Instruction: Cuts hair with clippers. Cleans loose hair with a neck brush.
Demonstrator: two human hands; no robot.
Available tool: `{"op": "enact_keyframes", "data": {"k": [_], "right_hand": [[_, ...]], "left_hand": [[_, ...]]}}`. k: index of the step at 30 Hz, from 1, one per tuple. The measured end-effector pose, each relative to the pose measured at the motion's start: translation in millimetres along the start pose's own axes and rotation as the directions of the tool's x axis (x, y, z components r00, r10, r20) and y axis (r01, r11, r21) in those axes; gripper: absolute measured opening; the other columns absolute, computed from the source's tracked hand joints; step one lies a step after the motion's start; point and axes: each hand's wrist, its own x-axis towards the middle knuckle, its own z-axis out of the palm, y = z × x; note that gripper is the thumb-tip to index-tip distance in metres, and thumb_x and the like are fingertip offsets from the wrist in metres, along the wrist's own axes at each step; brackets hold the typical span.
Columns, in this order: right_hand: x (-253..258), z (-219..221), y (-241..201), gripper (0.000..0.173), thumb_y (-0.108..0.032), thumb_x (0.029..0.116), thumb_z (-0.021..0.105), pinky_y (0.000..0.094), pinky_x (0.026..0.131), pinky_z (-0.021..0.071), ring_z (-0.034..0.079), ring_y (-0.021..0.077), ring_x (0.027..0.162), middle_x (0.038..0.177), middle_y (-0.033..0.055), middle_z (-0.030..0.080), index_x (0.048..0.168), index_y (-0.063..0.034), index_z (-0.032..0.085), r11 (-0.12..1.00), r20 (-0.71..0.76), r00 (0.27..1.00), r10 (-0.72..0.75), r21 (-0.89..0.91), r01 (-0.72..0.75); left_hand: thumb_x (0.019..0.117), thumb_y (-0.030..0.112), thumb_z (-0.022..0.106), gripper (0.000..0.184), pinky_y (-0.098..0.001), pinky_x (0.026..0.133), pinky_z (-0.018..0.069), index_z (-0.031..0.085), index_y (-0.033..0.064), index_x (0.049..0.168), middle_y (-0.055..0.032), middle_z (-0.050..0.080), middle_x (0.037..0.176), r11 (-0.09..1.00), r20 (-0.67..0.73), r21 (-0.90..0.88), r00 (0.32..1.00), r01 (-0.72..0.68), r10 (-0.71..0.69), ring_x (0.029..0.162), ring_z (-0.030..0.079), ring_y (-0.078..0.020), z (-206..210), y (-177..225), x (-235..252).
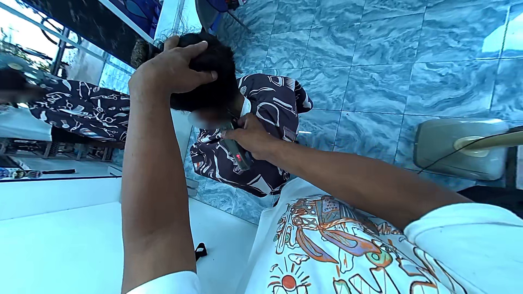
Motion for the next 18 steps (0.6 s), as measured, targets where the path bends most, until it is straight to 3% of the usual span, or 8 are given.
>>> {"op": "enact_keyframes", "data": {"k": [3, 7, 12, 18], "right_hand": [[-2.9, 14.4, -6.9, 0.063, -0.018, 0.0842, 0.083, 0.0481, 0.078, 0.06, 0.069, 0.0283, 0.093, 0.109, 0.0182, 0.065, 0.132, -0.0036, 0.045, 0.997, 0.024, 1.0, 0.008, 0.072, -0.01], [-4.6, 17.0, -2.7, 0.063, -0.014, 0.081, 0.084, 0.0499, 0.075, 0.0583, 0.067, 0.0306, 0.092, 0.108, 0.0203, 0.064, 0.128, -0.0034, 0.044, 0.992, -0.027, 0.996, 0.082, 0.1, -0.079], [-3.8, 31.8, -14.3, 0.065, -0.016, 0.0815, 0.086, 0.0485, 0.078, 0.0593, 0.067, 0.0288, 0.093, 0.108, 0.0189, 0.063, 0.129, -0.0038, 0.043, 0.992, 0.026, 1.0, -0.007, 0.126, 0.004], [-7.4, 34.2, -15.3, 0.069, -0.014, 0.0805, 0.086, 0.0509, 0.081, 0.0574, 0.066, 0.0309, 0.099, 0.113, 0.0206, 0.062, 0.132, -0.0041, 0.042, 0.99, -0.021, 0.997, 0.078, 0.12, -0.075]], "left_hand": [[0.0919, 0.064, 0.064, 0.08, -0.0719, 0.111, 0.0325, 0.036, 0.0363, 0.161, -0.0208, 0.021, 0.169, 1.0, 0.001, -0.001, 1.0, -0.006, 0.006, 0.151, 0.029, -0.0443, 0.3, 0.3, 0.2], [0.092, 0.065, 0.063, 0.08, -0.0708, 0.111, 0.0333, 0.035, 0.0365, 0.161, -0.0204, 0.022, 0.169, 1.0, -0.007, 0.001, 1.0, -0.008, 0.008, 0.151, 0.03, -0.0432, 0.8, 0.2, -1.1], [0.0909, 0.067, 0.063, 0.081, -0.0726, 0.111, 0.0324, 0.035, 0.0373, 0.161, -0.0202, 0.021, 0.169, 1.0, -0.004, 0.002, 1.0, -0.014, 0.014, 0.152, 0.028, -0.0439, 1.7, -2.9, 1.2], [0.09, 0.066, 0.065, 0.081, -0.0722, 0.111, 0.033, 0.037, 0.0375, 0.16, -0.0202, 0.022, 0.169, 1.0, -0.019, -0.01, 1.0, -0.02, 0.02, 0.151, 0.03, -0.0439, 1.9, -4.1, 0.3]]}}
